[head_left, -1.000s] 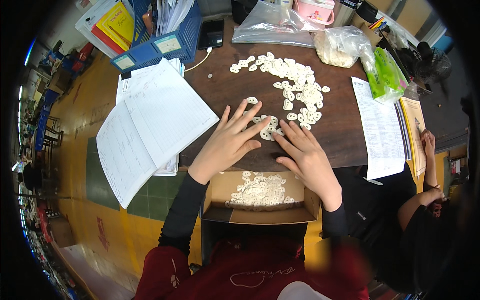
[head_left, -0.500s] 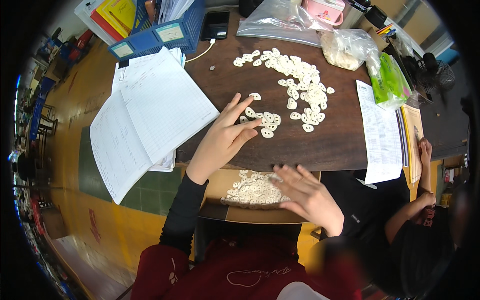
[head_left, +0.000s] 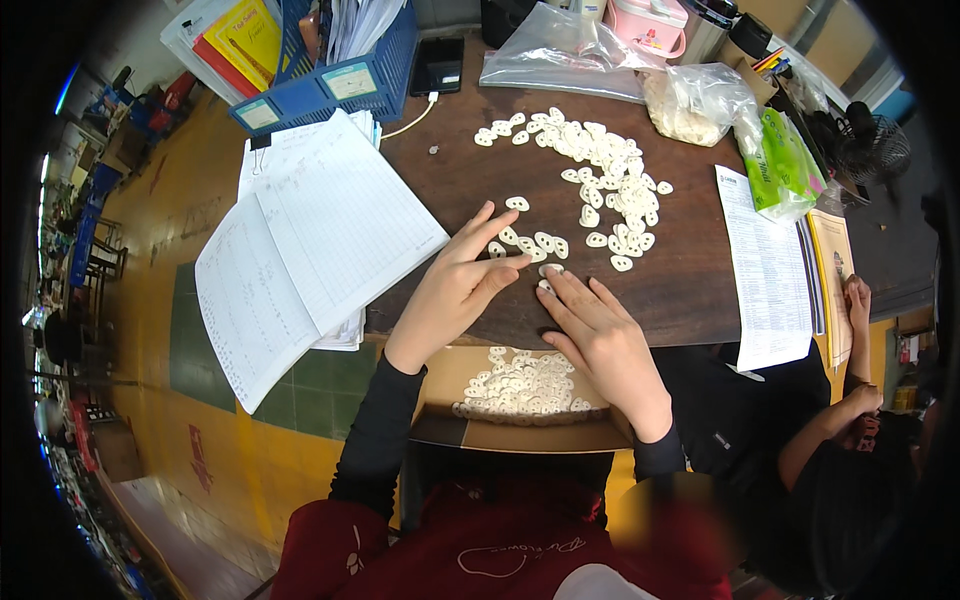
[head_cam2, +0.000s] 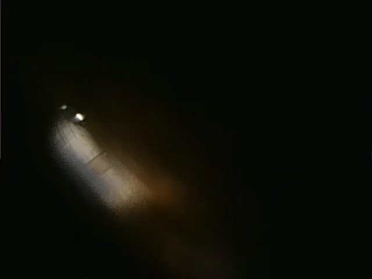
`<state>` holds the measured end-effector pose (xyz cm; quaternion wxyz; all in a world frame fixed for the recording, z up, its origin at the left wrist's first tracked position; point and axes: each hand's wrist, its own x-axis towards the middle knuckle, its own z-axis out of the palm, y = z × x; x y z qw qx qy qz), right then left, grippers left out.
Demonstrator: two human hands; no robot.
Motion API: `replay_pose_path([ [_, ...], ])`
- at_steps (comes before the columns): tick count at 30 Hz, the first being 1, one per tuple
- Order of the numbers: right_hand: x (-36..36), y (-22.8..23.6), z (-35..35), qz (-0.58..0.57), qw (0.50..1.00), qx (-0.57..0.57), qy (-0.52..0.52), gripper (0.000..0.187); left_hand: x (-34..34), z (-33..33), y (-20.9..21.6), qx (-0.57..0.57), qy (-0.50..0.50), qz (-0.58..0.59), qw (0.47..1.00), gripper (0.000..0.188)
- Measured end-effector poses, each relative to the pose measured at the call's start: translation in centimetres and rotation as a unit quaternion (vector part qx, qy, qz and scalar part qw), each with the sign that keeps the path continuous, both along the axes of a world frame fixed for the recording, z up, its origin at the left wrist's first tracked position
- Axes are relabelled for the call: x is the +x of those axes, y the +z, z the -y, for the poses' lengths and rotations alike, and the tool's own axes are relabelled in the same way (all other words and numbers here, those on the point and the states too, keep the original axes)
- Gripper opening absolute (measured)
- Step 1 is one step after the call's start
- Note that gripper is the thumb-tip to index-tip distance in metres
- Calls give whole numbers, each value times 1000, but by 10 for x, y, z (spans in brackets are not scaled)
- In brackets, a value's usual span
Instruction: The person repeatedly picks up small white plastic discs from a pile on the table and places them into a cardboard box. A second person sits across the table writing on paper. The camera wearer continues the repetitive sorting action throughout the clip.
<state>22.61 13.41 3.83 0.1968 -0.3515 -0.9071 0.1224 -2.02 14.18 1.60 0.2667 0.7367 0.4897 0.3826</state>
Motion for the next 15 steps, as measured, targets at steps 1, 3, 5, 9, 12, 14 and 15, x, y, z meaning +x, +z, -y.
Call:
replay_pose_path([
  [1, 4, -1, 5, 3, 1000, -4, -4, 56, 0, 0, 0, 0, 5, 12, 1000, 46],
  [3, 13, 0, 18, 10, 1000, -16, 13, 57, 1, 1, 0, -3, 25, 25, 999, 44],
  [5, 21, 3, 31, 14, 998, -42, 41, 57, 2, 3, 0, 0, 54, 30, 998, 42],
  [9, 36, 14, 49, 8, 984, -116, 137, 40, 6, 10, -1, 2, 81, -41, 996, 40],
  [12, 37, 22, 46, -25, 974, -128, 184, 35, 23, 24, -5, 61, 118, -153, 979, 42],
  [14, 33, 26, 36, -40, 985, -83, 149, 35, 37, 34, -9, 77, 130, -205, 967, 45],
  [15, 31, 28, 31, -39, 988, -65, 133, 35, 42, 38, -11, 85, 137, -230, 960, 46],
])
